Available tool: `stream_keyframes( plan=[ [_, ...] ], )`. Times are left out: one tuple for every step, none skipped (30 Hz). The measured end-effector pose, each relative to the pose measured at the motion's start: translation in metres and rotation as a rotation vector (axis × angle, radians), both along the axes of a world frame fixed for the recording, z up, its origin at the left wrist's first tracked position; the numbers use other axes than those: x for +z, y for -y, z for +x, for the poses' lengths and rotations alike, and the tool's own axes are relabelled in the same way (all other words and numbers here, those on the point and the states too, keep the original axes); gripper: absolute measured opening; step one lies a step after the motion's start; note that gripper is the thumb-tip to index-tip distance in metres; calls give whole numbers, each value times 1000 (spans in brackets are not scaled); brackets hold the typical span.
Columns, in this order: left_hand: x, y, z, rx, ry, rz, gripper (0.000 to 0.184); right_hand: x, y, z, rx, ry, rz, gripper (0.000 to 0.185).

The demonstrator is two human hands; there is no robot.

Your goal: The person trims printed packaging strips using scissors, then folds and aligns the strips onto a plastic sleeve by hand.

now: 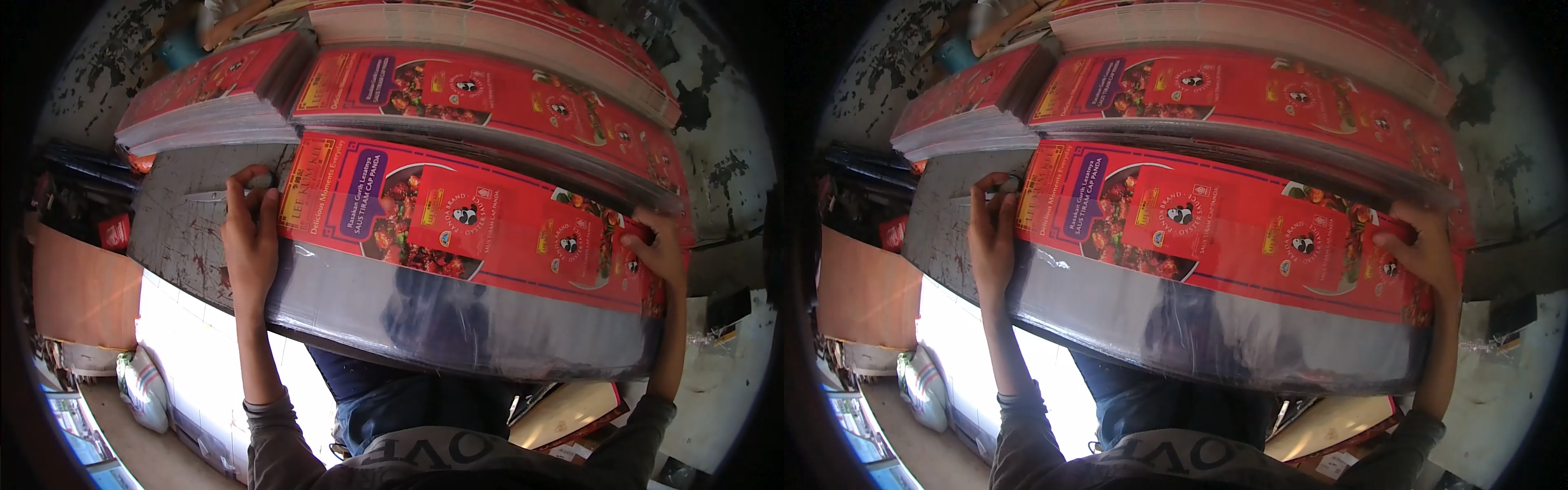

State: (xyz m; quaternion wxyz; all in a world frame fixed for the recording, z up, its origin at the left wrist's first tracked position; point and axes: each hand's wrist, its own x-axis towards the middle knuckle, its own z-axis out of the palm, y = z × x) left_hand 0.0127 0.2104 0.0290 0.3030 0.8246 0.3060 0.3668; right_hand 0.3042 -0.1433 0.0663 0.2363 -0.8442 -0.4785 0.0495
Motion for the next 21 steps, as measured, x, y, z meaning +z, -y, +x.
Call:
stream_keyframes(
  plan=[
    [0,0,1,-2,2,3,21,1,1,0,-2,2,3,35],
    [0,-1,0,-12,12,10,21,0,1,-1,8,-19,35,34],
    [-1,-1,0,-22,24,16,20,0,2,-3,17,-39,67,34],
    [0,-1,0,-27,29,18,20,1,2,-4,12,-34,70,34],
    [0,-2,0,-37,19,6,21,3,2,-5,29,-33,28,34],
    [0,-2,-1,-47,8,-7,21,5,3,-6,47,-32,-14,34],
    [0,-3,-1,-53,15,-4,21,4,3,-7,41,-25,-11,34],
    [-1,-4,0,-59,18,-6,21,1,4,-7,56,-2,10,34],
    [-2,-5,-1,-65,20,-7,20,-1,4,-8,72,22,32,34],
    [-3,-7,-1,-70,26,-5,20,1,4,-8,67,27,34,34],
    [-3,-9,-1,-97,15,11,20,3,4,-8,81,66,11,34],
    [-3,-11,-1,-124,6,30,20,5,5,-9,95,107,-9,34],
    [-1,-10,-3,-131,11,33,20,12,9,-12,47,3,-35,34],
    [5,-9,-4,-130,-46,10,21,19,14,-14,37,7,-31,34],
    [10,-7,-4,-133,-105,-13,22,26,19,-15,83,182,-54,35],
    [15,-2,-3,-149,-106,-13,22,30,25,-17,126,354,-82,36],
    [20,3,-4,-112,-188,219,23,32,37,-16,53,149,-157,42],
    [25,8,-4,-74,-264,451,25,32,46,-19,33,146,-162,42],
    [29,11,-3,-137,-286,344,30,31,56,-25,-22,127,-160,45],
    [31,13,0,-155,-277,345,30,30,65,-30,-77,113,-156,49],
    [32,16,3,-273,-275,399,32,27,72,-35,-94,117,-160,49]
  ],
)
